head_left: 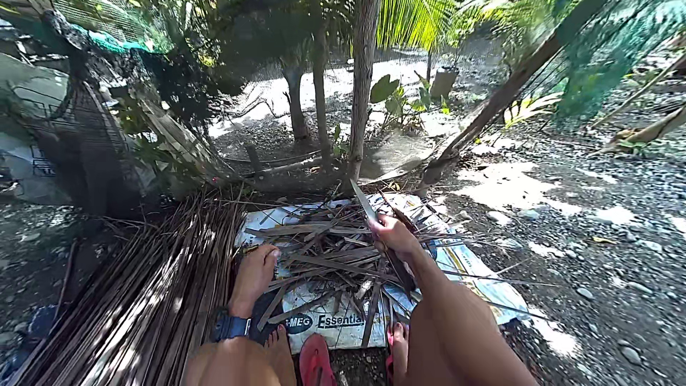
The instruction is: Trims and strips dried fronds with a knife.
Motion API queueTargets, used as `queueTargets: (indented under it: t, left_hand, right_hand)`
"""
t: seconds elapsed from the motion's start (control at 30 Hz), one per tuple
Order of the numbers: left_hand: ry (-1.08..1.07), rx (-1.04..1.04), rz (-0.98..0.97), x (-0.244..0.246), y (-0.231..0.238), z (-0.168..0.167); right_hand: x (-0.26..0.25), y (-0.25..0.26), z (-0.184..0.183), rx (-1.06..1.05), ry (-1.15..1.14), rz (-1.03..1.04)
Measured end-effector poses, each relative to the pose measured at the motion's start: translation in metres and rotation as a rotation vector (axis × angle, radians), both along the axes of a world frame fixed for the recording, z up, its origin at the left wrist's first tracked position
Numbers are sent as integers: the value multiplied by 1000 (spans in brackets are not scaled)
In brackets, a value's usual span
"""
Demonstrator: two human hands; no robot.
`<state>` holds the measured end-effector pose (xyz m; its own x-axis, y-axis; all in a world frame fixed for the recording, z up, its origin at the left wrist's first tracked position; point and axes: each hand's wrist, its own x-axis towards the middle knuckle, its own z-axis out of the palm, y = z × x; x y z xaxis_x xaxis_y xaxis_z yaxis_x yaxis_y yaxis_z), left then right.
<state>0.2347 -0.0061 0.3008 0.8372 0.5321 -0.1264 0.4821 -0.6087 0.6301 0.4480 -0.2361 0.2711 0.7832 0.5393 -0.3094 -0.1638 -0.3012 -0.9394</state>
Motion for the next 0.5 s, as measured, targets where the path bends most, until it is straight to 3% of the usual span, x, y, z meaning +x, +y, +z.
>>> queueTargets:
  t: [0.07,0.23,0.5]
  left_hand:
    - [-19,-24,3,7,-8,-1]
    - [-127,-106,-50,26,-28,-5]
    - [-263,-254,10,40,-41,-13]
  right_hand:
    - [-20,11,3,165,27,86]
    - [-59,39,-4,312,117,540]
    - [-64,50,-10,471,269,534]
